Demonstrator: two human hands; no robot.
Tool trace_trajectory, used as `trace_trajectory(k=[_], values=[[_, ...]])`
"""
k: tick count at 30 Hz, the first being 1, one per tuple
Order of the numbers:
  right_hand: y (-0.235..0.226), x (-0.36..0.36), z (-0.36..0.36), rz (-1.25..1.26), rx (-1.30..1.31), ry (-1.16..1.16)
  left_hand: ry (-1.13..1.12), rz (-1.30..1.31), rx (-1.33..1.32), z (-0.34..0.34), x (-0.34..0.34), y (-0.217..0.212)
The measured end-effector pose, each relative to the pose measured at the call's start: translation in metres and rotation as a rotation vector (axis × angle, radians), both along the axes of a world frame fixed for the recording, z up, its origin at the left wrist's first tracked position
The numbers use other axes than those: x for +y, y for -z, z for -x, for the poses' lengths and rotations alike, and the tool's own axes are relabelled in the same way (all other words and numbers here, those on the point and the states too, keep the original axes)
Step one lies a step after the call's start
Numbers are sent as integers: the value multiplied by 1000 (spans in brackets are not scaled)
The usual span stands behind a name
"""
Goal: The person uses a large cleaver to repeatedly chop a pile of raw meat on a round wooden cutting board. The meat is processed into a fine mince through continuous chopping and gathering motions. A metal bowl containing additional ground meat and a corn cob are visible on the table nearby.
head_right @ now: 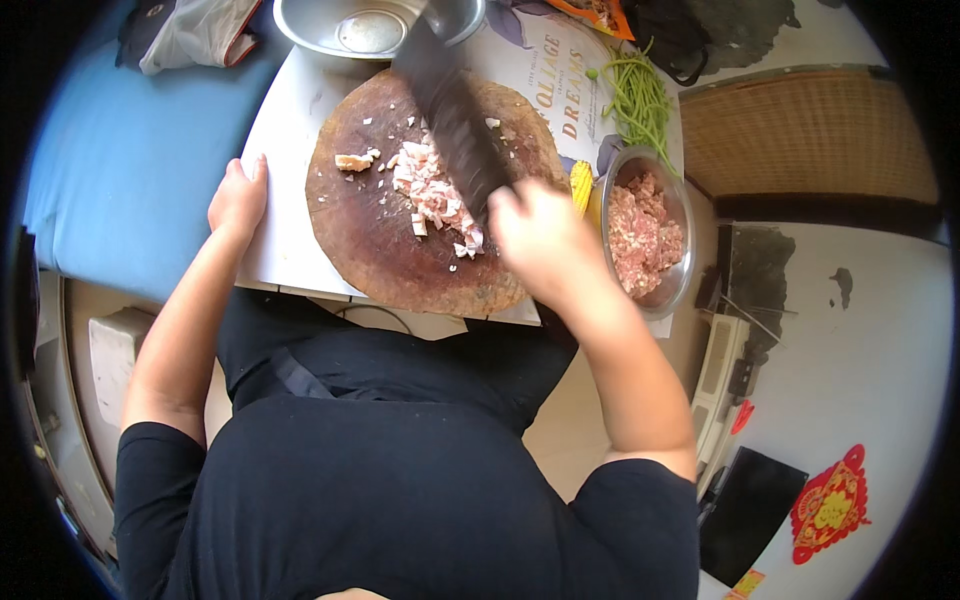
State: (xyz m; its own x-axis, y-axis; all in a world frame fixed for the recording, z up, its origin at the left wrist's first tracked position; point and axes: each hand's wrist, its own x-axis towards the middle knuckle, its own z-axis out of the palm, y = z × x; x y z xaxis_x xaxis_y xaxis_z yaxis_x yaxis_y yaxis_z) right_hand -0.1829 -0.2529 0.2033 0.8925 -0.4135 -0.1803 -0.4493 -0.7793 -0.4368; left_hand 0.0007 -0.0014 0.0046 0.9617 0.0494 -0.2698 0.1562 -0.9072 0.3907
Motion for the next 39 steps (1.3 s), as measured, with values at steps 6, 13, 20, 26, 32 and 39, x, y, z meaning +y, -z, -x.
trace_trajectory(k=[6, 13, 20, 26, 32, 39], values=[[-30, -10, 3, -317, 76, 135, -18, -17, -11, -5, 4, 7], [22, -11, -7, 59, 76, -107, 7, 6, 31, 0, -9, -1], [-32, 4, -10, -441, -162, 118, -5, -12, -17, -3, 5, 9], [31, -27, -29, 49, 1, -314, 20, 7, 6, -5, -3, 11], [-34, -29, 13, -546, -92, -126, 25, 26, -5, -14, 5, 30], [13, -43, 88, -253, -517, 27, 28, 82, -90, -18, 9, 42]])
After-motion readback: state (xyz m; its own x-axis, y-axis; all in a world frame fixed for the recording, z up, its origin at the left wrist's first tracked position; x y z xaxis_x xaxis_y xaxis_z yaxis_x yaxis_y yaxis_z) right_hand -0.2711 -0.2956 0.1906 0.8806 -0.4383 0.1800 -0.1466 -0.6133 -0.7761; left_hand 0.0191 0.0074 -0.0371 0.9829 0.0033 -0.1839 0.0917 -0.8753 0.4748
